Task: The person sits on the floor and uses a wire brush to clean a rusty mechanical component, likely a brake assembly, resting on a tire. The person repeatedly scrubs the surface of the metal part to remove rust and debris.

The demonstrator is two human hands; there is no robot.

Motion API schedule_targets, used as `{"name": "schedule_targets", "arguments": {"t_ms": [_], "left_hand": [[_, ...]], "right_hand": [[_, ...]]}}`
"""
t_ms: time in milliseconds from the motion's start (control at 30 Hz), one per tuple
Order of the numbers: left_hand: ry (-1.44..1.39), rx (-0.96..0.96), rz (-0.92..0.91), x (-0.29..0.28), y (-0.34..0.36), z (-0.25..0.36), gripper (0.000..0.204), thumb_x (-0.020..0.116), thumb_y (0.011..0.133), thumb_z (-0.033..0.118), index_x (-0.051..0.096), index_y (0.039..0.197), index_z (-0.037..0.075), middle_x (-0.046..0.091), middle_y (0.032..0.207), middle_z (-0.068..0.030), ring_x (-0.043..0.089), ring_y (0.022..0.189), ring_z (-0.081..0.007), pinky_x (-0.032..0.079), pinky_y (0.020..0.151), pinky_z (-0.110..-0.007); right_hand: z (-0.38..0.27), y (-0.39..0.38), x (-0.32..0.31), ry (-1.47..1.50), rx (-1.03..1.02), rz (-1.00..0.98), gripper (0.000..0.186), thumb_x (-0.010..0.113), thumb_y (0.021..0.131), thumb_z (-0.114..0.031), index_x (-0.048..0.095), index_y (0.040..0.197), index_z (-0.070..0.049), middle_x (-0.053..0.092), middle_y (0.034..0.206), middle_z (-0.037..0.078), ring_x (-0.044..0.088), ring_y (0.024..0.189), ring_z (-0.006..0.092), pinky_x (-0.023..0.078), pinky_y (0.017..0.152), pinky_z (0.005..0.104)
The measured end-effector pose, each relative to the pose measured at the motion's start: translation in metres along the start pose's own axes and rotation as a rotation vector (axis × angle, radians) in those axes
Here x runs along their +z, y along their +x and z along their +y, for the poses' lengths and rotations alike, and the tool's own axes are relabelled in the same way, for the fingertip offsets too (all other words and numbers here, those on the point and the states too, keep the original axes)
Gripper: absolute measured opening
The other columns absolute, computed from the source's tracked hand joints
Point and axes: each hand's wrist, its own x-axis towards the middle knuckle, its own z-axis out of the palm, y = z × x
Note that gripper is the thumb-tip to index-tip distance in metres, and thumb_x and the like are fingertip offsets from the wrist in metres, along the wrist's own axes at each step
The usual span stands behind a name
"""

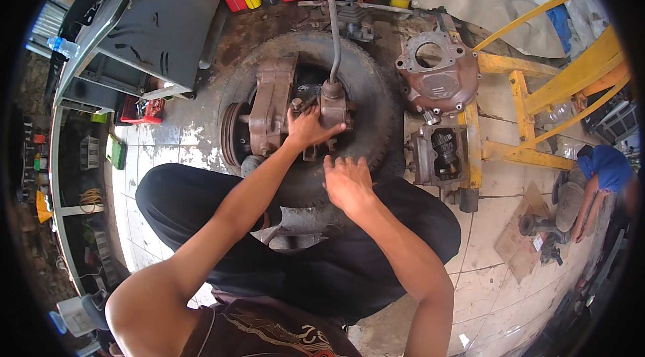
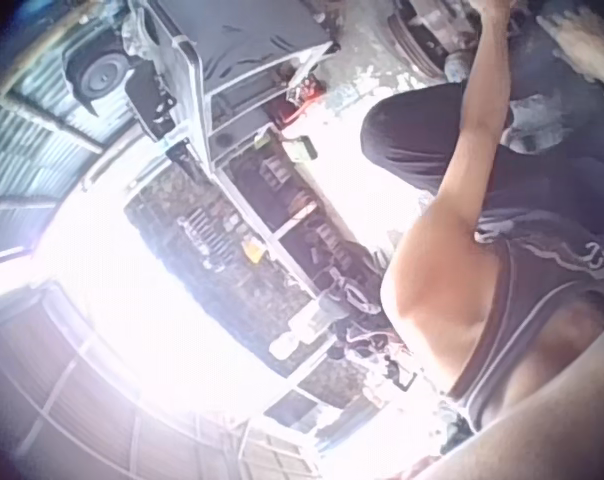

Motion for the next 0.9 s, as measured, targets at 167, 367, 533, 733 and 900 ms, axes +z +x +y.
{"name": "schedule_targets", "arguments": {"t_ms": [167, 367, 533, 733, 900], "left_hand": [[-0.180, -0.030, 0.202, 0.007, -0.014, 0.011, 0.127, 0.044, 0.072, 0.093, 0.034, 0.151, -0.006, 0.045, 0.152, -0.0202, 0.040, 0.144, -0.0320, -0.008, 0.111, -0.075], [-0.203, -0.032, 0.104, 0.012, -0.017, 0.008, 0.127, 0.041, 0.074, 0.093, 0.029, 0.154, -0.005, 0.051, 0.145, -0.0256, 0.044, 0.141, -0.0340, -0.015, 0.108, -0.074], [-0.238, -0.193, -0.093, -0.016, 0.019, 0.006, 0.125, 0.039, 0.075, 0.093, 0.033, 0.152, -0.005, 0.061, 0.132, -0.0279, 0.051, 0.134, -0.0376, -0.018, 0.108, -0.074], [-0.151, 0.040, 0.383, 0.035, -0.011, -0.004, 0.122, 0.038, 0.077, 0.092, 0.034, 0.152, -0.004, 0.062, 0.131, -0.0277, 0.052, 0.134, -0.0383, -0.019, 0.107, -0.074], [-0.301, -0.387, -0.103, -0.018, 0.031, 0.023, 0.112, 0.033, 0.080, 0.089, 0.055, 0.138, -0.004, 0.069, 0.114, -0.0291, 0.058, 0.126, -0.0412, -0.020, 0.108, -0.072]], "right_hand": [[-0.006, 0.006, -0.003, 0.145, -0.070, -0.029, 0.060, 0.069, 0.089, -0.034, 0.054, 0.138, -0.002, 0.069, 0.113, 0.016, 0.066, 0.106, 0.0300, 0.048, 0.090, 0.0479], [-0.009, 0.002, -0.008, 0.079, -0.045, -0.013, 0.060, 0.067, 0.091, -0.033, 0.051, 0.139, -0.001, 0.067, 0.115, 0.018, 0.065, 0.108, 0.0339, 0.048, 0.093, 0.0484], [-0.017, 0.014, -0.003, 0.128, -0.064, -0.071, 0.061, 0.067, 0.091, -0.035, 0.052, 0.140, -0.002, 0.068, 0.114, 0.017, 0.065, 0.110, 0.0315, 0.048, 0.093, 0.0492], [-0.004, 0.008, -0.008, 0.065, -0.049, -0.012, 0.057, 0.067, 0.090, -0.033, 0.055, 0.137, -0.003, 0.069, 0.111, 0.015, 0.066, 0.106, 0.0305, 0.048, 0.088, 0.0488], [-0.007, 0.014, 0.009, 0.060, -0.035, -0.035, 0.058, 0.068, 0.090, -0.034, 0.055, 0.137, -0.002, 0.069, 0.111, 0.015, 0.066, 0.106, 0.0309, 0.048, 0.089, 0.0476]]}}
